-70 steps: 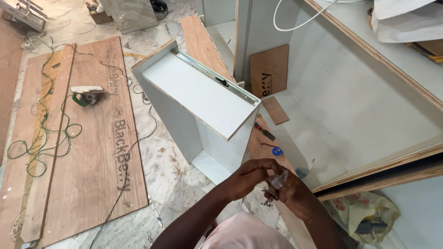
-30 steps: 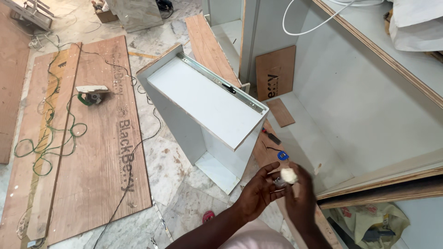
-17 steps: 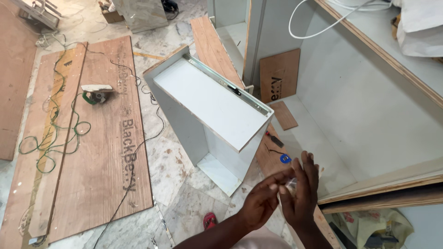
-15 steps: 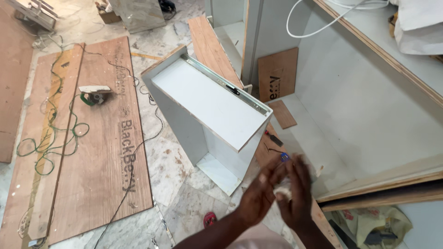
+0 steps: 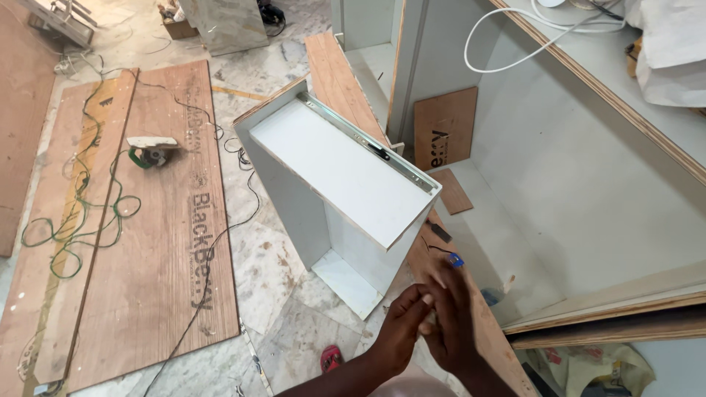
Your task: The person applies a white putty-like substance to the edges of a white drawer front, smoothing it with their fingers. They then flip the drawer front over and continue applying the substance to the other side. The drawer front is part of a larger cabinet assembly in progress.
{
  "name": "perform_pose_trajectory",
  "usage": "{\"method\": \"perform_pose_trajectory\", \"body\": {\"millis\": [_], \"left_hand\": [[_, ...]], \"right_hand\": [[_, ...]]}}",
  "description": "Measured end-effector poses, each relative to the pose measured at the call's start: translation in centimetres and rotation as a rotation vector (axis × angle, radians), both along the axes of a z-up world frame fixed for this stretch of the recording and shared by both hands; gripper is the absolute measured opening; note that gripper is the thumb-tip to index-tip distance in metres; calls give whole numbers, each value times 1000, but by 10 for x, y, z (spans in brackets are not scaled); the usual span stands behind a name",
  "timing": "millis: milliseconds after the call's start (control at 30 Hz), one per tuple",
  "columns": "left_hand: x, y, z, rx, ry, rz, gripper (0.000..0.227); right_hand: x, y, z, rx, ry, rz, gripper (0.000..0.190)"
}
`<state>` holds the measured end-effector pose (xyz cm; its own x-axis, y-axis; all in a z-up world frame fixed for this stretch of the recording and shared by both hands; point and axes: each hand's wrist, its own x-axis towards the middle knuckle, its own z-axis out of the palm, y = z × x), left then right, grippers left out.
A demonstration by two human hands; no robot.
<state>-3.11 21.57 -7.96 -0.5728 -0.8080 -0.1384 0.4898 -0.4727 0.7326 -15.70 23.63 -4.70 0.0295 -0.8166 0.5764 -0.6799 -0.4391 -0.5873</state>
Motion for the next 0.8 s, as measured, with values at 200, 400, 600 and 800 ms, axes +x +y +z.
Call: {"method": "perform_pose_trajectory", "body": {"millis": [200, 400, 600, 800], "left_hand": [[27, 2, -43, -39, -228, 38, 52], [62, -3, -57, 172, -158, 28, 54], [72, -6, -39, 95, -149, 15, 41], [81, -12, -46, 57, -337, 19, 35]], "right_hand": [[9, -45, -23, 399, -481, -45, 25], [14, -90, -41, 371, -610, -79, 19], [9, -105, -48, 339, -565, -23, 15], [-15, -108, -57, 226, -385, -232, 6]]}}
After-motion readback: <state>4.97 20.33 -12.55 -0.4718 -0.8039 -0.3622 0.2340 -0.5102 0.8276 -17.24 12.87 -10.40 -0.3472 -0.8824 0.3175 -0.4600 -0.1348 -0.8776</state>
